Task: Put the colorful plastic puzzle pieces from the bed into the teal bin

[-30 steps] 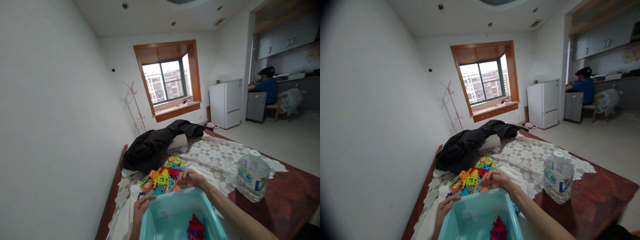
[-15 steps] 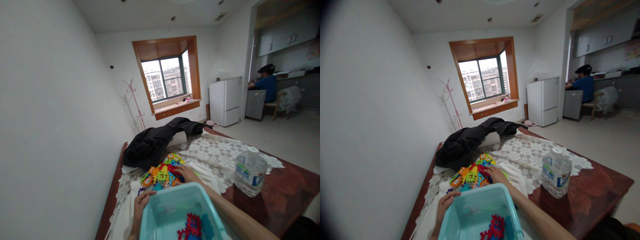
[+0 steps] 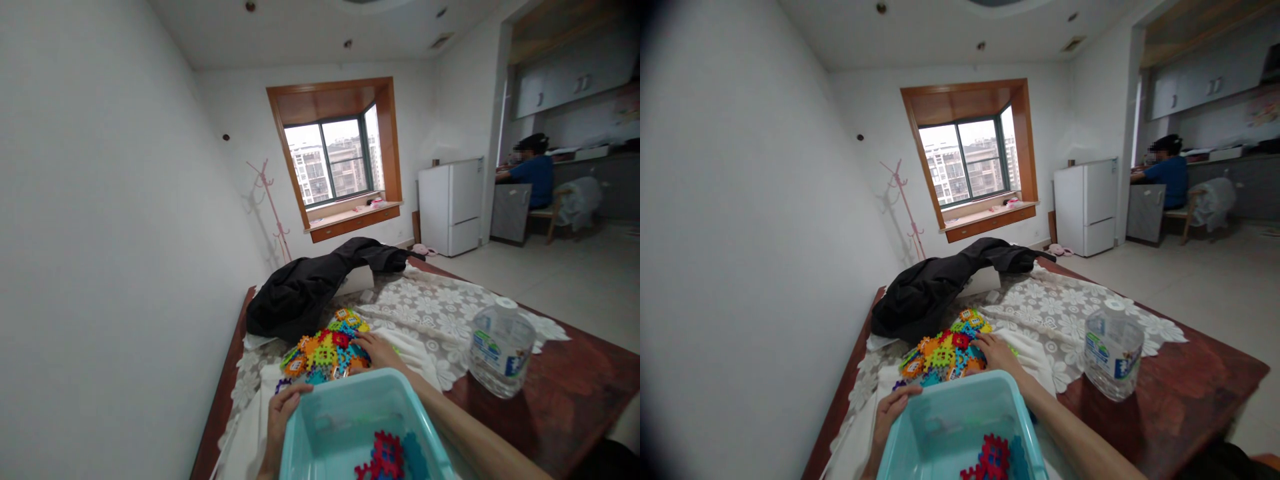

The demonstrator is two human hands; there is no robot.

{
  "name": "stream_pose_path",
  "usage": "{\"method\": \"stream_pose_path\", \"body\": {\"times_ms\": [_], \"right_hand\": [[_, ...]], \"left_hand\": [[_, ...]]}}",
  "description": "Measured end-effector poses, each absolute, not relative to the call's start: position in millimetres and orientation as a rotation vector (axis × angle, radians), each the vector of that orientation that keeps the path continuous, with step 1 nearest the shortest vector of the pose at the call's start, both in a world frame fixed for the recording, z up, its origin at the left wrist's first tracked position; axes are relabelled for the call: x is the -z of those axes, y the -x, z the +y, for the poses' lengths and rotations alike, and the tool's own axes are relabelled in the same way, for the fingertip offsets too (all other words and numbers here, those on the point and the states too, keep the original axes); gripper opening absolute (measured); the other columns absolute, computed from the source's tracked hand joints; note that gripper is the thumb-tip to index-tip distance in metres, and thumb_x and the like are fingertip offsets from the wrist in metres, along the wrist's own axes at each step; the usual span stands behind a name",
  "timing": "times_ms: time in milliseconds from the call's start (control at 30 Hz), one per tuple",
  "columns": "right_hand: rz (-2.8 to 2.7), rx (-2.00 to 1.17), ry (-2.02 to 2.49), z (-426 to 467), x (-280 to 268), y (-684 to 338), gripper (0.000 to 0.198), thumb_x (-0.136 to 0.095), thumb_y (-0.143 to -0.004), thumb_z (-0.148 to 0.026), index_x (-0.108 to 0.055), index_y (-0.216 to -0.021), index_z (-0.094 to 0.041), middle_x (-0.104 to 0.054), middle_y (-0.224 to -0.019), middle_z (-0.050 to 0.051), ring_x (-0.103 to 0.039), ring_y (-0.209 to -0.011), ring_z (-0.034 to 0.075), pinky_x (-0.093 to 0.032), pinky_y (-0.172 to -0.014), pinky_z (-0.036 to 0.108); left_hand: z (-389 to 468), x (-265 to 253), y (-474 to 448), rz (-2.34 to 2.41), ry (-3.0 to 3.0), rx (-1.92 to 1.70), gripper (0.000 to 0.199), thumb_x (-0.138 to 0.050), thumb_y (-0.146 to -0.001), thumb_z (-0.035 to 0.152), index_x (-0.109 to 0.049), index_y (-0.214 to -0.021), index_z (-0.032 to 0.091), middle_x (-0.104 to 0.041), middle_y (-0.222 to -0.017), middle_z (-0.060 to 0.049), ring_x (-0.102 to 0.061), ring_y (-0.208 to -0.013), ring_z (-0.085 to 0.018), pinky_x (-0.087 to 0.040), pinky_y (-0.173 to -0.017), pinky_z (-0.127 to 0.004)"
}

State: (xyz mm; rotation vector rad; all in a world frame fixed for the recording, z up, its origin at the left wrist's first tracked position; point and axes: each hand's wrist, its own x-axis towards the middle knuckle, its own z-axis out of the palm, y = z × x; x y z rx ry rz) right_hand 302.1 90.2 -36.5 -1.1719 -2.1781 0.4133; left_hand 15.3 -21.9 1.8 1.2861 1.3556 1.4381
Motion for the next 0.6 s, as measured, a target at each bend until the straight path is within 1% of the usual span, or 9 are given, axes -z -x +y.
{"method": "stream_pose_path", "body": {"times_ms": [133, 233, 333, 433, 533, 600], "right_hand": [[-2.076, -0.462, 1.123, 87, 33, -303, 0.052, -0.073, -0.087, -0.037, -0.065, -0.136, -0.021, -0.066, -0.140, 0.016, -0.062, -0.127, 0.033, -0.048, -0.111, 0.046], [-2.029, -0.454, 1.074, 89, 36, -303, 0.042, -0.071, -0.088, -0.037, -0.068, -0.128, -0.020, -0.067, -0.135, 0.015, -0.062, -0.124, 0.033, -0.049, -0.109, 0.047], [-1.964, -0.468, 1.039, 94, 42, -303, 0.035, -0.064, -0.093, -0.036, -0.069, -0.123, -0.020, -0.071, -0.125, 0.015, -0.064, -0.118, 0.034, -0.051, -0.105, 0.047], [-1.864, -0.508, 1.004, 98, 49, -301, 0.033, -0.059, -0.094, -0.031, -0.066, -0.125, -0.023, -0.072, -0.123, 0.015, -0.067, -0.114, 0.033, -0.052, -0.103, 0.047], [-1.791, -0.545, 0.990, 100, 52, -299, 0.034, -0.059, -0.092, -0.027, -0.064, -0.126, -0.025, -0.072, -0.123, 0.014, -0.069, -0.111, 0.032, -0.054, -0.100, 0.046], [-1.782, -0.554, 0.972, 100, 51, -298, 0.031, -0.060, -0.092, -0.028, -0.063, -0.123, -0.025, -0.072, -0.120, 0.014, -0.069, -0.108, 0.032, -0.055, -0.097, 0.045]], "left_hand": [[-25, -8, -18, 1.358, -1.299, -1.445, 0.042, -0.072, -0.074, 0.057, -0.084, -0.083, 0.018, -0.080, -0.090, -0.011, -0.070, -0.093, -0.031, -0.055, -0.087, -0.038], [-26, -10, -19, 1.362, -1.286, -1.440, 0.043, -0.072, -0.074, 0.059, -0.084, -0.084, 0.019, -0.080, -0.090, -0.011, -0.070, -0.091, -0.031, -0.055, -0.084, -0.038], [-26, -9, -19, 1.349, -1.283, -1.423, 0.044, -0.072, -0.074, 0.060, -0.084, -0.083, 0.019, -0.080, -0.090, -0.011, -0.070, -0.088, -0.030, -0.055, -0.082, -0.037], [-22, -6, -16, 1.357, -1.302, -1.427, 0.047, -0.071, -0.073, 0.063, -0.084, -0.083, 0.019, -0.080, -0.091, -0.011, -0.070, -0.090, -0.031, -0.055, -0.084, -0.037], [-19, -4, -14, 1.378, -1.308, -1.399, 0.054, -0.073, -0.067, 0.068, -0.084, -0.081, 0.018, -0.079, -0.087, -0.012, -0.071, -0.085, -0.031, -0.056, -0.079, -0.039], [-19, -4, -13, 1.379, -1.303, -1.384, 0.055, -0.074, -0.066, 0.069, -0.084, -0.082, 0.017, -0.079, -0.087, -0.012, -0.071, -0.084, -0.031, -0.057, -0.079, -0.039]]}}
